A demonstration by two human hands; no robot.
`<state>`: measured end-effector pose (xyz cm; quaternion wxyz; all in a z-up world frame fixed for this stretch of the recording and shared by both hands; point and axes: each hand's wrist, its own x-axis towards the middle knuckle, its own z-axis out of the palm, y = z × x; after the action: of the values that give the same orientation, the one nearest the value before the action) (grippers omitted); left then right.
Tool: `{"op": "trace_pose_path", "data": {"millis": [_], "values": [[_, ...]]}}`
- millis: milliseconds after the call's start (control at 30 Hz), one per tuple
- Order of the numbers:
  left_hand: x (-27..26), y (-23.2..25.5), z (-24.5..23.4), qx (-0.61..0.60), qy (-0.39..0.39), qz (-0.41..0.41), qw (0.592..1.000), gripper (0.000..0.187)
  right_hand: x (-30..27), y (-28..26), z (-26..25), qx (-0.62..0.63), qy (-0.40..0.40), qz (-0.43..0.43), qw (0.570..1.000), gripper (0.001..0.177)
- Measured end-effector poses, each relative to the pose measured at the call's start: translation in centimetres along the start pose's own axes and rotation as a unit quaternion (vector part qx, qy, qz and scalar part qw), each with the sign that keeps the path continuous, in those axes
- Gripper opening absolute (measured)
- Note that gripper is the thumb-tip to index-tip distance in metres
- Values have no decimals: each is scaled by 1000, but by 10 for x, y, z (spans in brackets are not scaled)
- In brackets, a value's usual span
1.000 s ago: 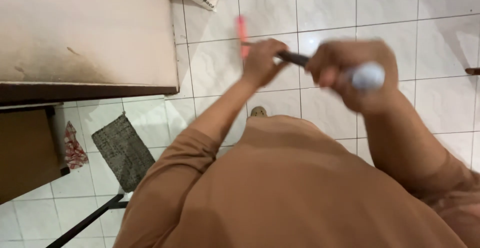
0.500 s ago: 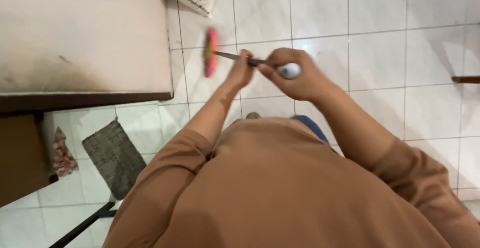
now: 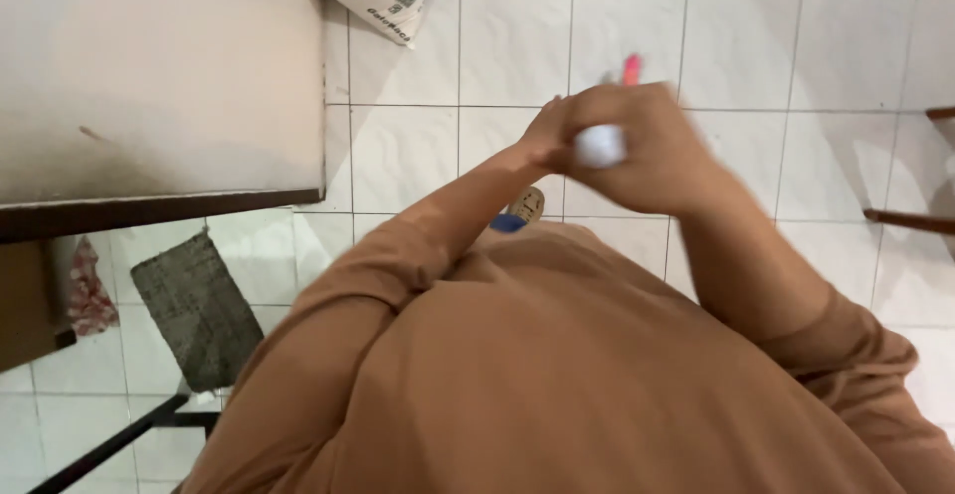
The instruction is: Sweeping the tiled floor with a long-handled broom.
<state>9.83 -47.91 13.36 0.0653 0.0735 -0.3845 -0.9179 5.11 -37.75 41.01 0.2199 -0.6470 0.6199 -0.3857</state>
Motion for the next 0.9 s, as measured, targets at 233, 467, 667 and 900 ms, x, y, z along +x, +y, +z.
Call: {"op": "trace_pose_path", "data": {"millis": [233, 467, 667, 900], "values": [[0, 79, -34, 536, 116, 212, 809, 23, 30, 58, -45, 247, 65, -17, 967, 35], [-34, 129, -202, 693, 258, 89, 667, 25, 109, 154, 77, 253, 46, -25, 966, 28], [-18, 109, -297, 687, 288, -36, 666, 34, 145, 213, 128, 192, 27, -5, 981, 23], [35, 64, -263, 618, 90, 3, 781, 22, 134, 107, 54, 91, 43, 233, 967, 29]]}}
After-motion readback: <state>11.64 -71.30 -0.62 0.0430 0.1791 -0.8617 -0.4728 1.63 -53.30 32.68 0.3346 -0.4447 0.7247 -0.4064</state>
